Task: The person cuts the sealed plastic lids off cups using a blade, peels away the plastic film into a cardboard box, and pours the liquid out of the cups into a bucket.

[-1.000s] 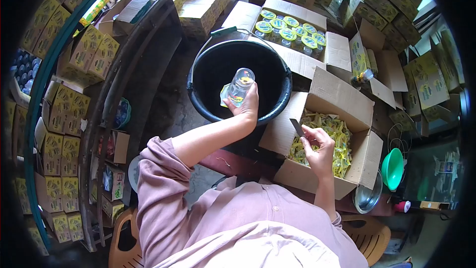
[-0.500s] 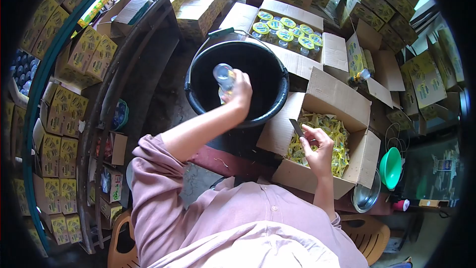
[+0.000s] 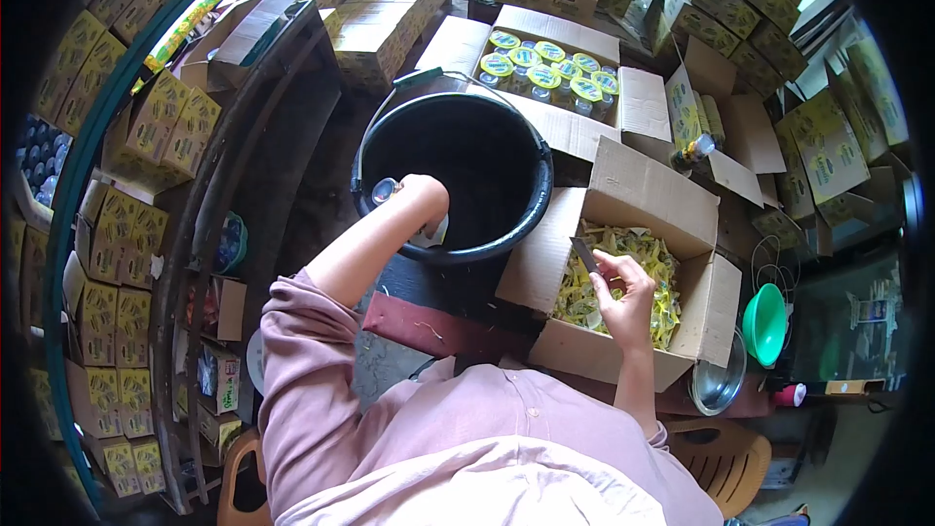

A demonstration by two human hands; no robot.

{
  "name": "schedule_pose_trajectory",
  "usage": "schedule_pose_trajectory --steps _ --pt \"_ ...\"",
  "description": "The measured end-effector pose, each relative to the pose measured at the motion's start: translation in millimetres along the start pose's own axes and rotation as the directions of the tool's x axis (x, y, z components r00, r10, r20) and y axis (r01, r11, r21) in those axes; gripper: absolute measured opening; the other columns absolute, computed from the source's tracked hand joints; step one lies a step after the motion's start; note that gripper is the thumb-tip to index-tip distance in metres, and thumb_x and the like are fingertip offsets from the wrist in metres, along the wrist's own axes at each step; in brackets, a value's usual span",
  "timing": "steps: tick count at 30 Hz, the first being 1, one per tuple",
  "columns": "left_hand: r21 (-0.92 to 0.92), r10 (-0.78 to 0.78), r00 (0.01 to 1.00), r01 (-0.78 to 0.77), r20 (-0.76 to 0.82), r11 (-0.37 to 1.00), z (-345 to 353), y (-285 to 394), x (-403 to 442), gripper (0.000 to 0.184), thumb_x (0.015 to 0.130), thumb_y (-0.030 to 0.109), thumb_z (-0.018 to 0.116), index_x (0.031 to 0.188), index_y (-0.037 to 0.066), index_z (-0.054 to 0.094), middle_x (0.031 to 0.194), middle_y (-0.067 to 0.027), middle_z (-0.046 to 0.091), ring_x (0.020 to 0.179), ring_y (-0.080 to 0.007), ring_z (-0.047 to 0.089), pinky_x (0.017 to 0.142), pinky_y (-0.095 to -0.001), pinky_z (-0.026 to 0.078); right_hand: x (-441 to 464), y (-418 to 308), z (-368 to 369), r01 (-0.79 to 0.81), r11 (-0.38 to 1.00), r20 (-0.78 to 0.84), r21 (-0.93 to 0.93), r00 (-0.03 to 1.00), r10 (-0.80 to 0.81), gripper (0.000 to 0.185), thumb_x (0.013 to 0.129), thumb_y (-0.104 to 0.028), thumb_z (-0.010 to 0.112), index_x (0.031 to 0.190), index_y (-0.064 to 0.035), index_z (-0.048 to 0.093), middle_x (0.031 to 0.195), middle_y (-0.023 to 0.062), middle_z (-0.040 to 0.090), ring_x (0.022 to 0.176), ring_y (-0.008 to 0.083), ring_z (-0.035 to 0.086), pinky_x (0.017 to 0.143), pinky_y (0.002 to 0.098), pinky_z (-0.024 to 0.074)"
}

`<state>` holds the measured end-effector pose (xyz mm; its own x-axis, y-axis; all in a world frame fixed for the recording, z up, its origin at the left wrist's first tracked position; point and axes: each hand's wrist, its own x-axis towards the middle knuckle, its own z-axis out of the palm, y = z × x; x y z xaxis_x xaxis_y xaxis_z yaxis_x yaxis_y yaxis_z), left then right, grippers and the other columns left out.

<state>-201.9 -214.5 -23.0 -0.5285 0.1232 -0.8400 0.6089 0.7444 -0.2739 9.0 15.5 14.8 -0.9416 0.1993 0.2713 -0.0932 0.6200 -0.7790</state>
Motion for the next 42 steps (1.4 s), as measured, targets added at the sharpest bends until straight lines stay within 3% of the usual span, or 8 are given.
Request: schedule_pose_trajectory --steps 3,6,11,17,26,30,39,42 --pt "-0.044 -0.057 0.948 0.045 -0.313 0.998 -14 -2 -11 0.046 0.062 0.038 0.073 0.101 0.014 0.066 0.103 -0.006 0.063 0.095 -0.0221 0.061 0.08 -0.0345 0.049 0 3 -3 0.008 1.0 -0.008 -0.005 1.0 -0.008 0.03 0.07 0.008 0.062 0.098 -0.0038 0.064 0.075 0.0081 0.06 0.063 0.0122 0.058 0.056 0.0231 0.0477" --pt "0.139 -0.023 0.996 0.011 0.088 0.99 -11 10 1 0.045 0.061 0.04 0.073 0.098 0.015 0.067 0.099 -0.0048 0.065 0.091 -0.0218 0.062 0.075 -0.034 0.051 0 2 -7 -0.019 1.0 -0.036 -0.007 0.999 0.019 0.031 0.07 0.008 0.062 0.098 -0.004 0.064 0.075 0.0078 0.06 0.064 0.0123 0.058 0.056 0.0231 0.0477" --pt "0.003 0.101 0.971 -0.104 0.218 0.995 -2 6 27 0.052 0.062 0.046 0.073 0.101 0.013 0.066 0.103 -0.0035 0.064 0.092 -0.0213 0.062 0.075 -0.0334 0.051 0 13 -8 -0.105 0.986 -0.131 0.126 0.984 0.122 0.03 0.073 0.007 0.061 0.101 -0.0051 0.063 0.075 0.0039 0.058 0.067 0.009 0.056 0.058 0.0212 0.0477" --pt "-0.082 0.169 0.979 -0.16 0.118 0.984 -6 1 7 0.054 0.063 0.051 0.071 0.1 0.012 0.066 0.102 -0.0065 0.064 0.092 -0.0226 0.062 0.078 -0.0327 0.049 5 38 -8 -0.159 0.715 -0.162 0.68 0.919 0.359 0.035 0.076 0.004 0.061 0.11 -0.0015 0.055 0.083 -0.0005 0.057 0.071 0.0047 0.053 0.067 0.0179 0.0446" --pt "-0.163 0.021 0.967 -0.065 -0.254 0.984 -8 -1 -10 0.057 0.059 0.046 0.074 0.101 0.01 0.066 0.102 -0.0075 0.064 0.093 -0.024 0.061 0.079 -0.0347 0.049 4 51 -11 -0.182 0.573 -0.125 0.799 0.882 0.454 0.034 0.075 0.004 0.061 0.109 -0.0004 0.055 0.085 0.0014 0.059 0.072 0.0066 0.055 0.066 0.0194 0.0461" --pt "-0.133 0.094 0.988 -0.078 0.125 0.988 -6 3 7 0.049 0.067 0.043 0.069 0.106 0.015 0.063 0.109 -0.0027 0.062 0.098 -0.0205 0.06 0.083 -0.0312 0.046 5 47 -11 -0.184 0.57 -0.128 0.801 0.877 0.463 0.033 0.075 0.004 0.06 0.108 -0.0006 0.055 0.085 0.0016 0.059 0.071 0.0065 0.055 0.065 0.0193 0.0462" --pt "-0.164 -0.024 0.956 -0.026 -0.294 0.986 -2 9 1 0.047 0.071 0.038 0.067 0.112 0.016 0.06 0.114 -0.0007 0.059 0.1 -0.022 0.059 0.087 -0.0363 0.044 2 49 -12 -0.164 0.557 -0.141 0.814 0.874 0.465 0.033 0.075 0.004 0.06 0.107 -0.0011 0.055 0.084 0.001 0.058 0.069 0.0061 0.056 0.058 0.0198 0.0489" --pt "0.009 0.081 0.981 -0.084 0.175 0.996 -5 11 16 0.047 0.071 0.04 0.067 0.112 0.017 0.06 0.112 0.0009 0.06 0.1 -0.0213 0.059 0.088 -0.0353 0.043 1 50 -11 -0.163 0.557 -0.143 0.815 0.874 0.465 0.032 0.076 0.004 0.06 0.107 -0.0015 0.055 0.084 0.0009 0.058 0.068 0.0058 0.056 0.056 0.0197 0.0502"
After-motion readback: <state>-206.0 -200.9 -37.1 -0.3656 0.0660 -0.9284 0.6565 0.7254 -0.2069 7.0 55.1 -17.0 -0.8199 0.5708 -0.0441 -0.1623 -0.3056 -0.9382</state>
